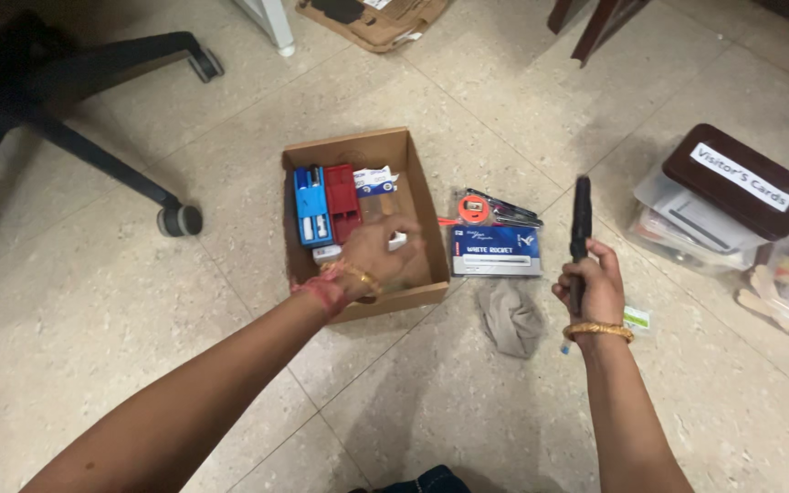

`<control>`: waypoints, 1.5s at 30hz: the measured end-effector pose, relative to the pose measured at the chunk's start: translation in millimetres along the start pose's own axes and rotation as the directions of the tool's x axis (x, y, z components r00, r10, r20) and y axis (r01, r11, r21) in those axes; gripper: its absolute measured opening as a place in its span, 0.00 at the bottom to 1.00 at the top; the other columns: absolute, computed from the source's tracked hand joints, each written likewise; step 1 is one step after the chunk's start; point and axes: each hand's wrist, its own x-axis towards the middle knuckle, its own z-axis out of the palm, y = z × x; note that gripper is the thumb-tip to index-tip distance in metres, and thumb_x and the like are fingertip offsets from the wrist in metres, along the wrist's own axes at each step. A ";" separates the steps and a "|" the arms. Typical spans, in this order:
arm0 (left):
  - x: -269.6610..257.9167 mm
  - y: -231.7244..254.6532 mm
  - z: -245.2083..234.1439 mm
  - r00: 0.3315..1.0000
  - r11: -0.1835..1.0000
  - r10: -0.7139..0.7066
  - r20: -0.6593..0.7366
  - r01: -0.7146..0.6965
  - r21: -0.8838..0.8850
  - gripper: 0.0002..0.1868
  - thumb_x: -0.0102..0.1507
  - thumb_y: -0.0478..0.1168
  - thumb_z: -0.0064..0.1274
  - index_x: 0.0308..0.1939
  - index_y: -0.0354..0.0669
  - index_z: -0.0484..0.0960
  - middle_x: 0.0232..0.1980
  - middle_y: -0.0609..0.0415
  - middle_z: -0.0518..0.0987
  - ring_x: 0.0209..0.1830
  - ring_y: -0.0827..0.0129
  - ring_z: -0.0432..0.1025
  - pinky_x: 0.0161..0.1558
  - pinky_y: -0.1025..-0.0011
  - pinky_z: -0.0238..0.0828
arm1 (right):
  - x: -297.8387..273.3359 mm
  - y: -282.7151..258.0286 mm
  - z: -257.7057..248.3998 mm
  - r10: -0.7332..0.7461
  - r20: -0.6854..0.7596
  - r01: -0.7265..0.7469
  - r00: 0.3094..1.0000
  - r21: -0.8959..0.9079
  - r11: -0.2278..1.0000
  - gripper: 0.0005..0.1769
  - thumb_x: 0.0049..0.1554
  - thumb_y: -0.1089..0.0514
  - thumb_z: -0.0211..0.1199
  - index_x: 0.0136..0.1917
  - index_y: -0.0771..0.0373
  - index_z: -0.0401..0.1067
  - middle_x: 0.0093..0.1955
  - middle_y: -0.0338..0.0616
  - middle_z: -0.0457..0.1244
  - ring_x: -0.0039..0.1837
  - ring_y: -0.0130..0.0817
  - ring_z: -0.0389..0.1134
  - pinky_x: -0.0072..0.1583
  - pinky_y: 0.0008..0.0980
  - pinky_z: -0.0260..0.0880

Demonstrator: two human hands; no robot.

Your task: The person organizes small office supplies and tools on the floor. They place items into a clear plastic container and a cardboard box, using a cloth to wipe the box's interior.

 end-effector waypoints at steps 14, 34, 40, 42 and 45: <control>15.6 28.2 3.0 0.728 0.014 -0.534 0.430 0.517 -0.856 0.18 0.60 0.40 0.57 0.49 0.32 0.74 0.35 0.42 0.80 0.28 0.56 0.77 0.30 0.59 0.79 | -120.4 -3.6 187.9 -0.275 0.639 0.633 0.719 -0.437 0.639 0.49 0.54 0.58 0.69 0.80 0.59 0.44 0.55 0.50 0.69 0.53 0.41 0.75 0.53 0.33 0.75; 121.8 -92.6 104.4 0.665 0.701 -0.698 -0.265 0.709 -0.068 0.33 0.51 0.34 0.66 0.58 0.33 0.68 0.55 0.35 0.78 0.56 0.45 0.76 0.56 0.57 0.75 | -79.7 56.4 156.1 -0.364 0.762 0.844 0.535 -0.492 0.213 0.07 0.58 0.58 0.62 0.47 0.62 0.77 0.49 0.46 0.69 0.63 0.50 0.64 0.67 0.45 0.61; 152.0 -126.7 134.1 0.617 0.629 -0.750 -0.238 0.777 0.032 0.25 0.63 0.41 0.55 0.62 0.38 0.69 0.58 0.38 0.80 0.57 0.47 0.77 0.56 0.55 0.77 | -80.0 56.0 156.7 -0.364 0.759 0.842 0.540 -0.494 0.217 0.07 0.57 0.59 0.62 0.47 0.62 0.77 0.49 0.45 0.69 0.64 0.51 0.64 0.67 0.46 0.61; 148.8 -134.3 139.8 0.610 0.618 -0.764 -0.210 0.786 0.037 0.26 0.61 0.40 0.56 0.63 0.40 0.69 0.59 0.39 0.78 0.58 0.47 0.76 0.57 0.55 0.76 | -81.1 55.0 155.5 -0.359 0.762 0.842 0.539 -0.492 0.220 0.07 0.57 0.59 0.62 0.47 0.62 0.77 0.49 0.46 0.69 0.64 0.51 0.63 0.67 0.46 0.61; 133.4 -141.2 135.3 0.653 0.645 -0.752 -0.091 0.758 0.098 0.27 0.60 0.38 0.57 0.63 0.43 0.70 0.61 0.41 0.76 0.59 0.47 0.75 0.58 0.55 0.75 | -82.4 54.1 155.1 -0.347 0.766 0.841 0.541 -0.491 0.226 0.07 0.58 0.59 0.61 0.47 0.62 0.77 0.49 0.46 0.69 0.63 0.51 0.63 0.68 0.46 0.60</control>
